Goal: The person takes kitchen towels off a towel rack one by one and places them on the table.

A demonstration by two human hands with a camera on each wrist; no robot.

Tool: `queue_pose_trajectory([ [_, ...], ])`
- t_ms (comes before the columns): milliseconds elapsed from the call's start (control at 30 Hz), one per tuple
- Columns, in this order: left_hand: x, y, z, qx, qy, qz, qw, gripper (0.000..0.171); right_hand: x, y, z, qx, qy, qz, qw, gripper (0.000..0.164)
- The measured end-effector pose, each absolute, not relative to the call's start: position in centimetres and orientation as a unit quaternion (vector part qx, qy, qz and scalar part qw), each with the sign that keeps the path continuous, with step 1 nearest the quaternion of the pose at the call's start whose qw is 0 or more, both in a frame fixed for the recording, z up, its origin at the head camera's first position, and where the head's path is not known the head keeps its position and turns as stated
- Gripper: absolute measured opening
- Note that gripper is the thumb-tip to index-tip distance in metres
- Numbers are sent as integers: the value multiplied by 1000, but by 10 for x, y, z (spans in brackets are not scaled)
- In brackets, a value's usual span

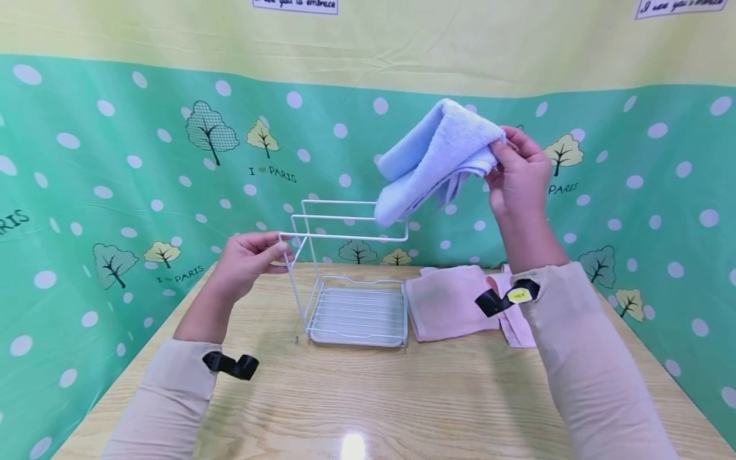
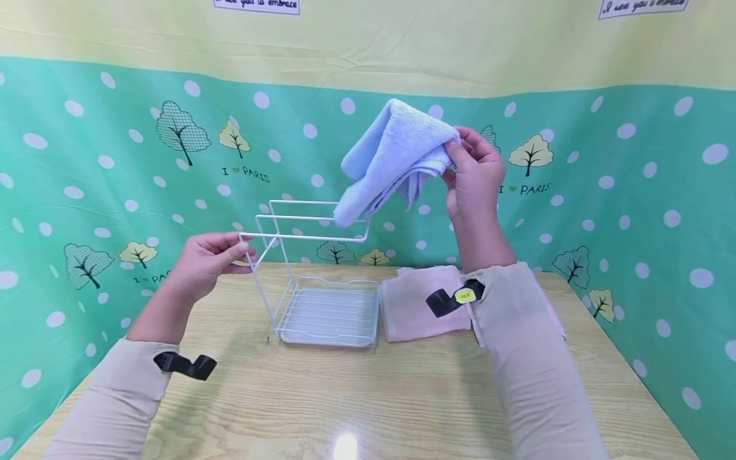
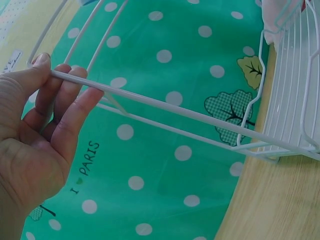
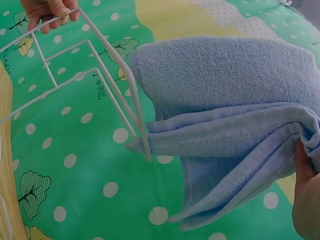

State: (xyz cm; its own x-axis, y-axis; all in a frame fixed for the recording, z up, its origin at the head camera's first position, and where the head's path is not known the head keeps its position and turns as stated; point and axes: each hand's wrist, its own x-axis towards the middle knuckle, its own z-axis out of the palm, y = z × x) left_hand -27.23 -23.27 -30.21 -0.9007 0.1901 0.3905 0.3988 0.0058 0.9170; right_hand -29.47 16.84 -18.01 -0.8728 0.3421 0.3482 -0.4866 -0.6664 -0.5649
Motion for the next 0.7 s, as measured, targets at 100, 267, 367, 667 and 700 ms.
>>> queue_pose_trajectory([
  [100, -272, -232, -302, -209, -703, -675, 78, 18, -295, 174, -180, 111, -330, 908, 233, 15],
  [267, -272, -231, -302, -215, -697, -680, 80, 19, -293, 184, -182, 109, -331, 906, 241, 16],
  [367, -272, -231, -302, -215, -696, -680, 79, 19, -292, 191, -184, 106, -335, 903, 246, 17],
  [667, -274, -233, -304, -226, -689, -685, 74, 20, -290, 214, -193, 83, -348, 899, 252, 22],
  [700, -274, -233, -304, -228, -689, -684, 75, 20, -290, 216, -194, 80, -347, 900, 252, 22],
])
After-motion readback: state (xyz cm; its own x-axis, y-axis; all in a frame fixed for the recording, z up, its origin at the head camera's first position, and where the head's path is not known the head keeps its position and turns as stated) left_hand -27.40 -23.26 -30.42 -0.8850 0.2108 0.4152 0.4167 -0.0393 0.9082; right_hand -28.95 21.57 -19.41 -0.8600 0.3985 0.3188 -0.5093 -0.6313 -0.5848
